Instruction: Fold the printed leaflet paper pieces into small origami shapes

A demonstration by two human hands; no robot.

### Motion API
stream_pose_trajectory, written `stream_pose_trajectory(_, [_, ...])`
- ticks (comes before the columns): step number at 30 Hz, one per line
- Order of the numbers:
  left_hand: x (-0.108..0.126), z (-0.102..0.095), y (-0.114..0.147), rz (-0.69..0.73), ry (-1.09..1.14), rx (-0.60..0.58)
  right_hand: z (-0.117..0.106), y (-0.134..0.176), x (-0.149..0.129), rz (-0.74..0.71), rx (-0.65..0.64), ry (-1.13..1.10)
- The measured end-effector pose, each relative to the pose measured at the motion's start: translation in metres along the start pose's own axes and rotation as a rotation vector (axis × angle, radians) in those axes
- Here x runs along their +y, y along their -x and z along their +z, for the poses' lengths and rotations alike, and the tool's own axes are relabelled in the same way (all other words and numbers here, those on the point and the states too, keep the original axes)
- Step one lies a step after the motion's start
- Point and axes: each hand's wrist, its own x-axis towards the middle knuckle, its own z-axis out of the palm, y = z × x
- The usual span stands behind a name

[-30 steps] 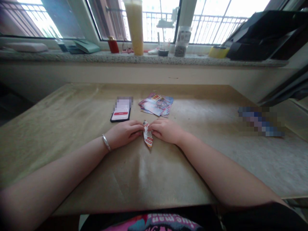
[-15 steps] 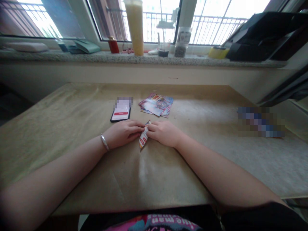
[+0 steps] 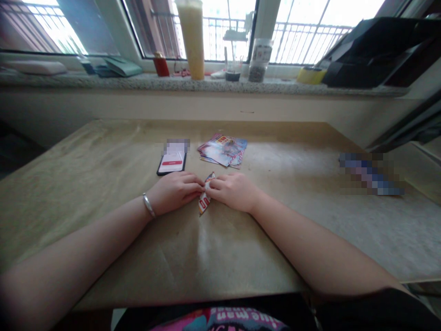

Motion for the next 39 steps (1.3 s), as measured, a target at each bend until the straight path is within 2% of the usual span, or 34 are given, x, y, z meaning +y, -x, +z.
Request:
stream_pose_trajectory(5, [0.002, -0.001, -0.001, -0.005, -0.063, 0.016, 0.003, -0.003, -0.003, -0.053, -0.013, 0.016])
stream_pose_trajectory(11, [0.001, 0.001, -0.001, 0.032, -0.041, 0.044, 0.008, -0.003, -0.001, 0.058, -0.042, -0.037])
stream_pose_trajectory(17, [0.003, 0.0, -0.001, -0.007, -0.008, 0.016, 0.007, -0.002, 0.006, 0.072, -0.04, -0.155])
stream_pose_trajectory(21, [0.004, 0.001, 0.0, -0.035, 0.027, 0.007, 0.006, -0.003, 0.006, 0.081, 0.001, -0.212])
stream_pose_trajectory(28, [0.004, 0.001, 0.0, -0.088, 0.064, -0.022, 0.02, -0.001, 0.009, 0.265, 0.123, -0.479])
stream_pose_trajectory(32, [0.005, 0.001, -0.002, -0.102, 0.051, -0.026, 0.026, -0.002, 0.011, 0.306, 0.186, -0.62])
stream_pose_trajectory(39, [0.007, 0.004, -0.007, -0.037, -0.142, 0.005, 0.025, -0.004, 0.007, 0.329, 0.175, -0.572])
